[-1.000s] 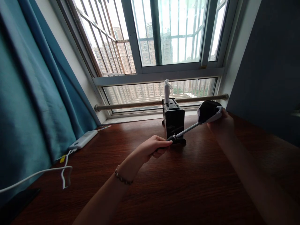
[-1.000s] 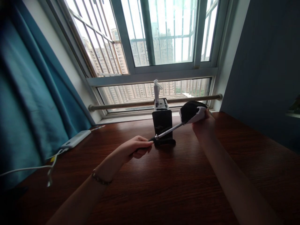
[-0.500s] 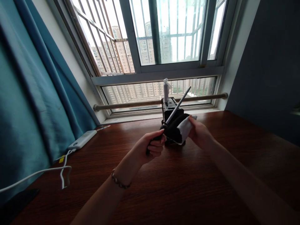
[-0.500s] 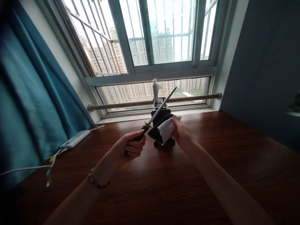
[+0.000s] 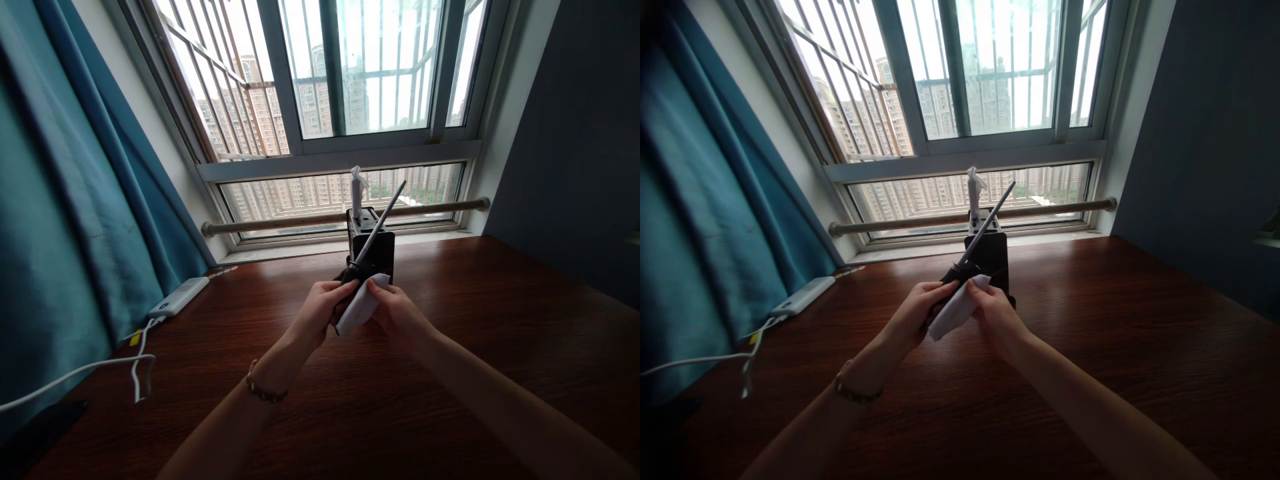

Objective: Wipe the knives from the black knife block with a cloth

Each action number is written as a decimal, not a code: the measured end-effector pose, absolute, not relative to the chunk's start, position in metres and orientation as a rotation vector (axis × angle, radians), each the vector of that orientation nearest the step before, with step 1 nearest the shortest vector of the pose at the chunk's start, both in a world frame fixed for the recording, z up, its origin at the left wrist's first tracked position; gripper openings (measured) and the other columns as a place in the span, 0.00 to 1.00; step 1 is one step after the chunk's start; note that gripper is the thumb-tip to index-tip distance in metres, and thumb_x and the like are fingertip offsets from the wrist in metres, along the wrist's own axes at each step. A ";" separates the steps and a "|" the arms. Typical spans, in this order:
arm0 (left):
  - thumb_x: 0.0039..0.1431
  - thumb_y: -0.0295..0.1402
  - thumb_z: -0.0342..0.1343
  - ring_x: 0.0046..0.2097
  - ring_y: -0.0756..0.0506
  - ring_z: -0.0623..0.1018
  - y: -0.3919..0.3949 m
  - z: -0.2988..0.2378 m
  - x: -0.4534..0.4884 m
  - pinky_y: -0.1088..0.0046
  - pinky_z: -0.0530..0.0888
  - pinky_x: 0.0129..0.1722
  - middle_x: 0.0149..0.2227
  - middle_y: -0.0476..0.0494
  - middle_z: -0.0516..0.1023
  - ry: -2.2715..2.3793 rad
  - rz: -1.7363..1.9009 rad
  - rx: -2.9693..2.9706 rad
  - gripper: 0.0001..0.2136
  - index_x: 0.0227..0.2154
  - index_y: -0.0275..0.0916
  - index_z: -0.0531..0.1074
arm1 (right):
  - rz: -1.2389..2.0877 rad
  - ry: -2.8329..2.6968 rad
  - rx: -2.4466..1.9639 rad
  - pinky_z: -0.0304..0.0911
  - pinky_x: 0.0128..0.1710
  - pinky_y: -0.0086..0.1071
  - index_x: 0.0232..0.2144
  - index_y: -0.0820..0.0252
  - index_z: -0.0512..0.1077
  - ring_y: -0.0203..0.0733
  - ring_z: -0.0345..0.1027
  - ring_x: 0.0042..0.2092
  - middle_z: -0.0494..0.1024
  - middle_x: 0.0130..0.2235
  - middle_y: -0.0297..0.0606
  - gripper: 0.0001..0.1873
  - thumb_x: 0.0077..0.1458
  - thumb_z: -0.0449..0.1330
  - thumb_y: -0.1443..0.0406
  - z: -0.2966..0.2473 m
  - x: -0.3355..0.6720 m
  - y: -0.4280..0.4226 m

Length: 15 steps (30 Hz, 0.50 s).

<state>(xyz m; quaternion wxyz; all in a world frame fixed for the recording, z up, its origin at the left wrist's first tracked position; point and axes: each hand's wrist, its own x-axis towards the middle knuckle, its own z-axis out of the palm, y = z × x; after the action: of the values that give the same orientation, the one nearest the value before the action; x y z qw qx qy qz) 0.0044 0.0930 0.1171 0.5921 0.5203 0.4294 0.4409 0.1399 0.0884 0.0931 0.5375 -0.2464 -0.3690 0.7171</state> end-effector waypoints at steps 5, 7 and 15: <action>0.46 0.45 0.55 0.17 0.57 0.54 0.097 0.111 0.003 0.79 0.50 0.16 0.14 0.55 0.54 1.131 1.162 1.496 0.18 0.18 0.34 0.63 | 1.530 -1.002 -0.740 0.57 0.33 0.28 0.28 0.68 0.68 0.34 0.62 0.30 0.69 0.27 0.37 0.14 0.47 0.60 0.59 0.094 0.140 0.085; 0.49 0.46 0.53 0.18 0.56 0.56 0.099 0.109 0.002 0.78 0.52 0.17 0.15 0.54 0.56 1.217 1.211 1.653 0.18 0.19 0.34 0.64 | 1.562 -0.822 -0.810 0.57 0.30 0.26 0.27 0.68 0.67 0.33 0.60 0.27 0.68 0.25 0.35 0.10 0.48 0.59 0.63 0.097 0.141 0.085; 0.50 0.43 0.52 0.21 0.54 0.60 0.096 0.110 0.005 0.78 0.56 0.20 0.17 0.51 0.61 1.335 1.205 1.847 0.16 0.20 0.33 0.67 | 1.641 -0.814 -0.615 0.59 0.33 0.25 0.31 0.66 0.71 0.33 0.63 0.32 0.71 0.29 0.37 0.11 0.44 0.62 0.63 0.098 0.134 0.079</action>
<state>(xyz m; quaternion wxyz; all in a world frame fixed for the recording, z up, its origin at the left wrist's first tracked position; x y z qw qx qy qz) 0.0054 0.0960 0.1101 0.2780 0.6883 0.4974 0.4489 0.1338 0.0788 0.0976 0.5684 -0.2619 -0.3464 0.6989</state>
